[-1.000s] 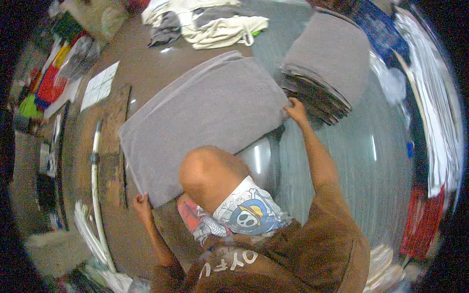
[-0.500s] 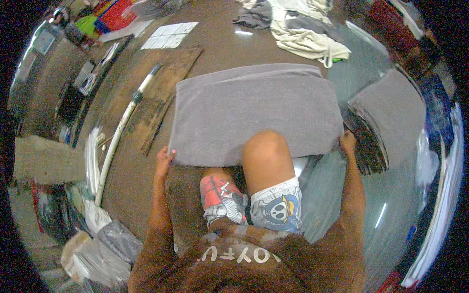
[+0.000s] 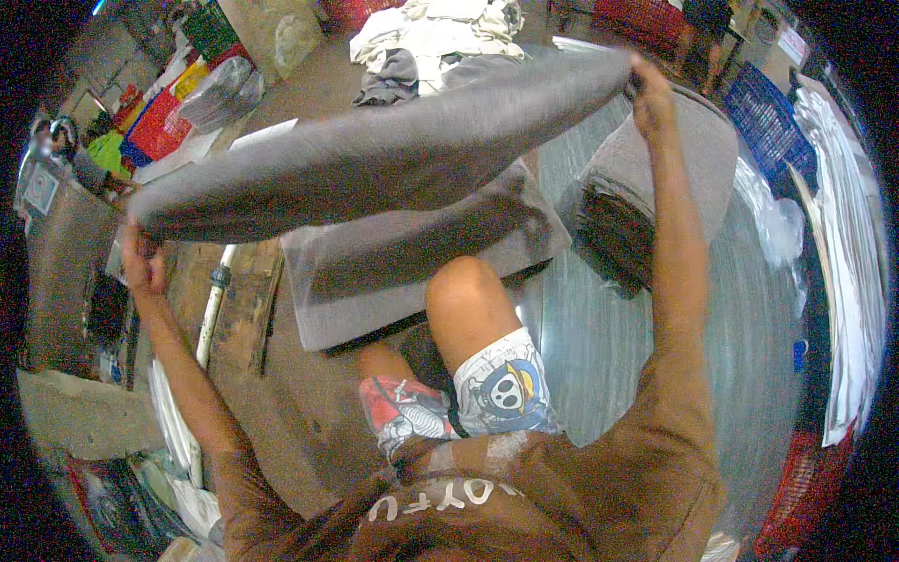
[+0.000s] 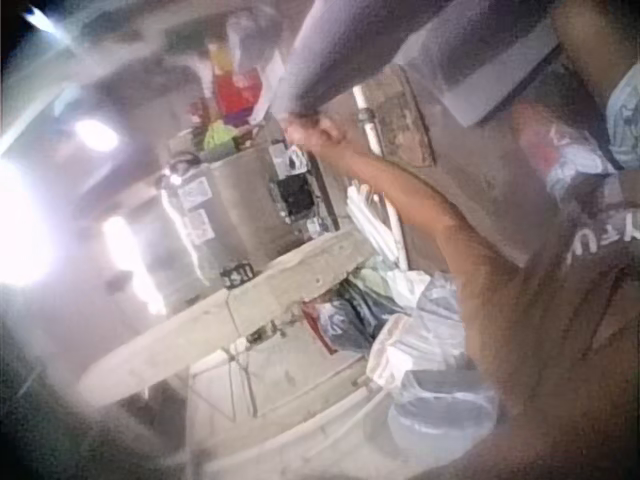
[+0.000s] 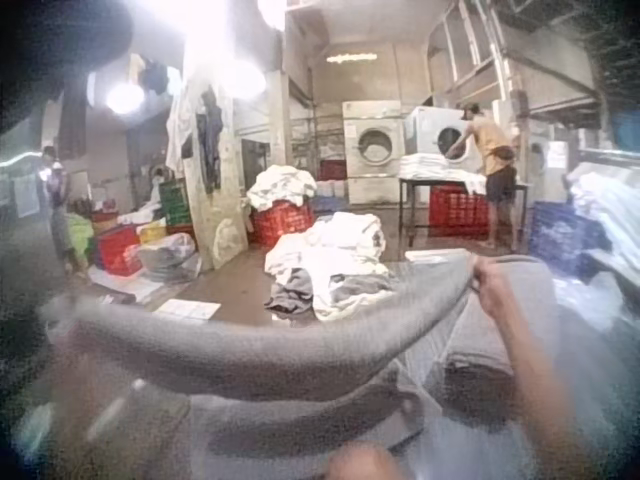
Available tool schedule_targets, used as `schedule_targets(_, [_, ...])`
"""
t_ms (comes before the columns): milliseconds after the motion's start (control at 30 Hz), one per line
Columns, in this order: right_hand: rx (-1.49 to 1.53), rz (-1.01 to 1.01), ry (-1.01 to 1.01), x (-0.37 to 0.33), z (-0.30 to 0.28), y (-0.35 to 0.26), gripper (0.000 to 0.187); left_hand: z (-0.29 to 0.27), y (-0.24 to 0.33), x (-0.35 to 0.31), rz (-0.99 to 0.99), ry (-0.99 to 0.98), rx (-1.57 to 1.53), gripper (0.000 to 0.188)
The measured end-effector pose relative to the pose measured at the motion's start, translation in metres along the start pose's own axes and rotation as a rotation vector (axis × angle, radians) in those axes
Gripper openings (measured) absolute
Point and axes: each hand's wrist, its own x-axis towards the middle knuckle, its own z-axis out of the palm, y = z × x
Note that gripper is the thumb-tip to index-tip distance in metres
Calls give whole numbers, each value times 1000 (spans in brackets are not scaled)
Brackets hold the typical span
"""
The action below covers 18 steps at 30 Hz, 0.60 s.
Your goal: The person sits on the floor and repeatedly folds a gray towel, stacking it with others. They then spray the towel with a bottle and place it into a plastic bag.
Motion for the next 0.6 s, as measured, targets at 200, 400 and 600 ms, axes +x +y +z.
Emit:
schedule_targets(200, [-258,5,-188,-25,36,-88,41,-28,67,-10,200,-100,433,45])
schedule_targets(400, [-151,-20,-56,-14,61,-61,43,-46,82,-27,62,23,264,45])
schedule_targets(600, [-373,267,148,-2,92,16,50,-101,48,33,-53,175,402,40])
